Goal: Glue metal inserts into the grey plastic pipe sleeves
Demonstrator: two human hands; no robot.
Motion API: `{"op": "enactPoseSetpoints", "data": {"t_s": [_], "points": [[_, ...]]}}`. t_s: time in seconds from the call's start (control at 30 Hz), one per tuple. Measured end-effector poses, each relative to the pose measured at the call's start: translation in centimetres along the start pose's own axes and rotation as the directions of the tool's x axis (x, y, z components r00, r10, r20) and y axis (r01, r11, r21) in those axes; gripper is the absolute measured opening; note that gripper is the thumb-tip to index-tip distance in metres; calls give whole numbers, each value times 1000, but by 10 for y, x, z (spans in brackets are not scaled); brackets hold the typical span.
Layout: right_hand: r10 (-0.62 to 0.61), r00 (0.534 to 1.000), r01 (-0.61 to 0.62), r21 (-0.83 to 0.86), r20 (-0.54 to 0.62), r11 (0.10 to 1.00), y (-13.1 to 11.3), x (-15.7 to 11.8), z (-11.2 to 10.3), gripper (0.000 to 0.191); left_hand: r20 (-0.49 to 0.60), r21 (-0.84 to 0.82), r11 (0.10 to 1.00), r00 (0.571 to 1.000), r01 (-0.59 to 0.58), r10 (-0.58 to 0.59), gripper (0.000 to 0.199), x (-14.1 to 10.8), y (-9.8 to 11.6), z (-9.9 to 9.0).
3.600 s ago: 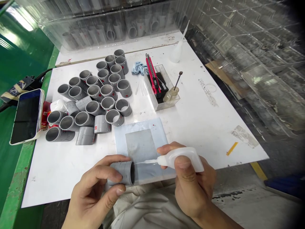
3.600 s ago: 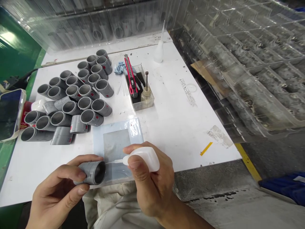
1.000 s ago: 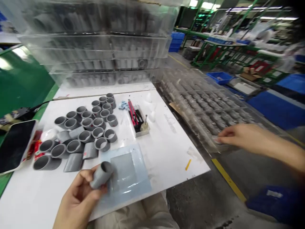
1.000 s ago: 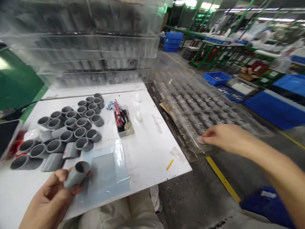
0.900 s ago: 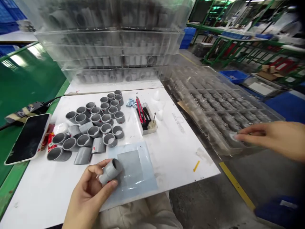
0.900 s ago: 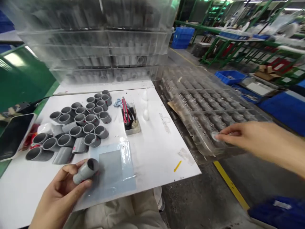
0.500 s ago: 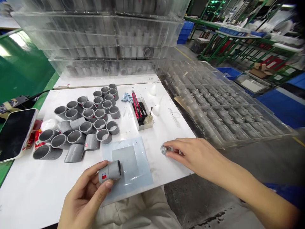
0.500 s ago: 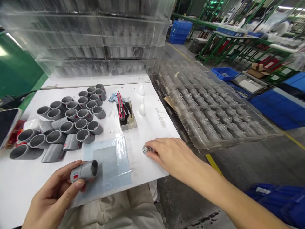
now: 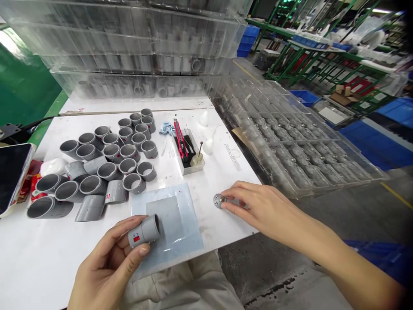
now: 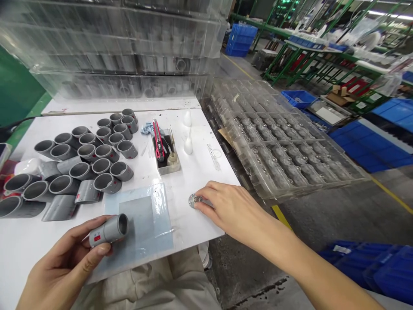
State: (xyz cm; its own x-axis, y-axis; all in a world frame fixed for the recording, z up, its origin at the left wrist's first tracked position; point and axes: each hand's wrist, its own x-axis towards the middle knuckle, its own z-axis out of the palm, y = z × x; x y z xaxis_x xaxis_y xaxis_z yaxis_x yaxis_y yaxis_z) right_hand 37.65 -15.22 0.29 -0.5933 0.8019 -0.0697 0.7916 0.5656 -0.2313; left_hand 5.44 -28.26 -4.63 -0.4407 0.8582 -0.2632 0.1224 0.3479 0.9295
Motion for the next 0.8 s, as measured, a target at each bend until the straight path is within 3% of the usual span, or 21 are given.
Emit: {"op": "enactPoseSetpoints", "data": {"t_s": [0.13, 0.23, 0.53, 0.8], "points": [[-55, 999, 54, 75, 0, 996, 2, -1, -4, 32, 12, -56, 998, 1000, -10, 10, 51, 3, -10, -2], [-2, 1000, 3, 101, -10, 995, 4, -3, -7, 38, 53, -41, 999, 998, -31, 33, 57, 3, -14, -5], [102, 993, -105, -38, -58, 994, -3, 6, 1, 31, -2, -102, 995, 1000, 2, -2, 52, -6, 9, 8], [94, 990, -95, -6, -106, 995, 3, 9, 10, 25, 145, -184, 979, 988, 88, -61, 43, -10, 4, 3]]}}
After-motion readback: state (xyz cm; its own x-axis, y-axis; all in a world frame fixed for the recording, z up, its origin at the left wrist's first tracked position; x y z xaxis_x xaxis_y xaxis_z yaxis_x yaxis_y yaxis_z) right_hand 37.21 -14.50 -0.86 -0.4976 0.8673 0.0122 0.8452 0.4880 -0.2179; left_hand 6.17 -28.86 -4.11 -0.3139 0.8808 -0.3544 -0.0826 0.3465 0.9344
